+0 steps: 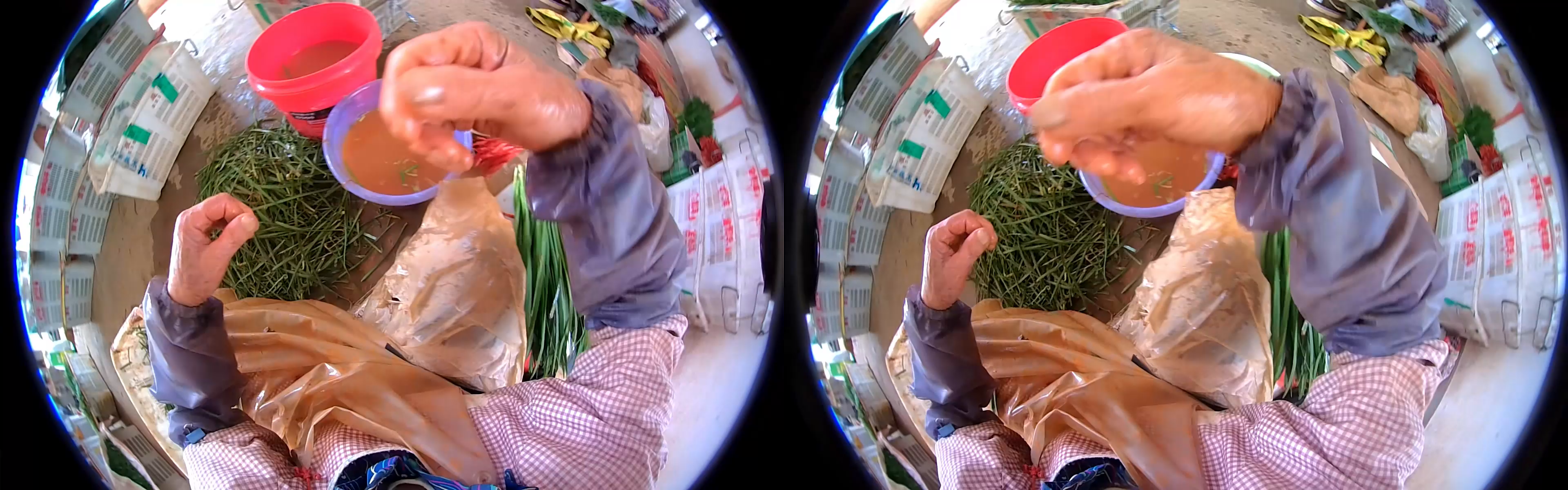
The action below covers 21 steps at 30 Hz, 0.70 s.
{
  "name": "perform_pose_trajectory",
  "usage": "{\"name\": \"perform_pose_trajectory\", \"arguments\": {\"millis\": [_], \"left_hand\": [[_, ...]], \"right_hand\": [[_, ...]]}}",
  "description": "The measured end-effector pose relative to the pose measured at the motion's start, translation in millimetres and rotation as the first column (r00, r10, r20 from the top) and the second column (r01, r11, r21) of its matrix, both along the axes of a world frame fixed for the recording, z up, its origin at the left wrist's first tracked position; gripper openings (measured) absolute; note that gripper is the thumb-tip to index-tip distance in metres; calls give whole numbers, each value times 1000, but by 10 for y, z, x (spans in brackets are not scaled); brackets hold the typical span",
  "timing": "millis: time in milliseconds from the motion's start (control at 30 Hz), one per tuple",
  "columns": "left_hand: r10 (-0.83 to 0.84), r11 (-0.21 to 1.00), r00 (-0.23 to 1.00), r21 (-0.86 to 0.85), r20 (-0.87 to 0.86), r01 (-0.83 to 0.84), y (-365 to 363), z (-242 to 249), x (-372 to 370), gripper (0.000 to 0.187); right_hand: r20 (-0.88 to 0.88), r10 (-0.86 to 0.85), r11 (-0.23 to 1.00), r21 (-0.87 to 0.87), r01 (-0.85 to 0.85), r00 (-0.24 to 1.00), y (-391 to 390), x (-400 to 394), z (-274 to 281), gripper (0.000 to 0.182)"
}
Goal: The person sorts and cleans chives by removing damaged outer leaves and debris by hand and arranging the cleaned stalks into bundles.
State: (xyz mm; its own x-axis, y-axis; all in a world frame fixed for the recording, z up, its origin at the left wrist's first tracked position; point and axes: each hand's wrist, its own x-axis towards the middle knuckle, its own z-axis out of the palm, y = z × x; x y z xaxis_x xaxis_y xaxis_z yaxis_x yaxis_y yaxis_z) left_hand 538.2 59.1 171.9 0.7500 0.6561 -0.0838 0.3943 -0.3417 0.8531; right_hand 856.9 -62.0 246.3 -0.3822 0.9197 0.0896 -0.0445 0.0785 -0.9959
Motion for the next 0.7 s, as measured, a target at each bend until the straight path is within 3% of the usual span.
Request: {"name": "perform_pose_trajectory", "arguments": {"millis": [67,100,133,167,233,300,367,400,500,533,567,633,700], "left_hand": [[9,996,1000,-87,-4,-10,100,-68,-258,8],[11,991,1000,-130,-3,-11,161,-115,-380,9],[49,995,995,-85,-86,-57,214,-176,-571,12],[85,994,989,-54,-117,-92,261,-215,-740,14],[162,987,970,8,-181,-163,324,-279,-1058,17],[297,950,945,-58,-136,-307,394,-440,-1409,21],[366,924,920,-66,-144,-378,448,-571,-1746,23],[391,913,906,-58,-163,-404,457,-623,-1913,24],[459,874,867,-76,-194,-480,405,-741,-2308,26],[471,867,863,-82,-181,-491,392,-778,-2396,26],[484,861,859,-85,-168,-501,375,-800,-2465,26],[482,866,863,-69,-151,-496,340,-754,-2467,26],[495,861,855,-41,-153,-506,301,-671,-2472,26]], "right_hand": [[-43,38,994,-104,-42,998,352,119,-333,23],[275,-66,975,-185,120,959,573,213,-638,16],[467,-40,964,-215,157,883,788,368,-1174,15],[731,-7,991,97,-94,682,1035,664,-1933,26],[859,185,979,-204,-14,477,1053,714,-2586,47],[940,180,982,-189,1,289,1125,686,-3046,64],[934,290,936,-323,142,209,1132,502,-3155,75],[936,299,943,-320,95,186,1132,469,-3318,59],[749,550,819,-571,-62,369,1150,276,-3476,36],[757,429,889,-452,-79,493,1099,193,-3302,17],[779,348,900,-434,48,522,1098,-24,-2957,13],[433,435,719,-695,-15,790,1252,95,-2804,14],[509,348,822,-569,5,787,1336,21,-2368,14]]}}
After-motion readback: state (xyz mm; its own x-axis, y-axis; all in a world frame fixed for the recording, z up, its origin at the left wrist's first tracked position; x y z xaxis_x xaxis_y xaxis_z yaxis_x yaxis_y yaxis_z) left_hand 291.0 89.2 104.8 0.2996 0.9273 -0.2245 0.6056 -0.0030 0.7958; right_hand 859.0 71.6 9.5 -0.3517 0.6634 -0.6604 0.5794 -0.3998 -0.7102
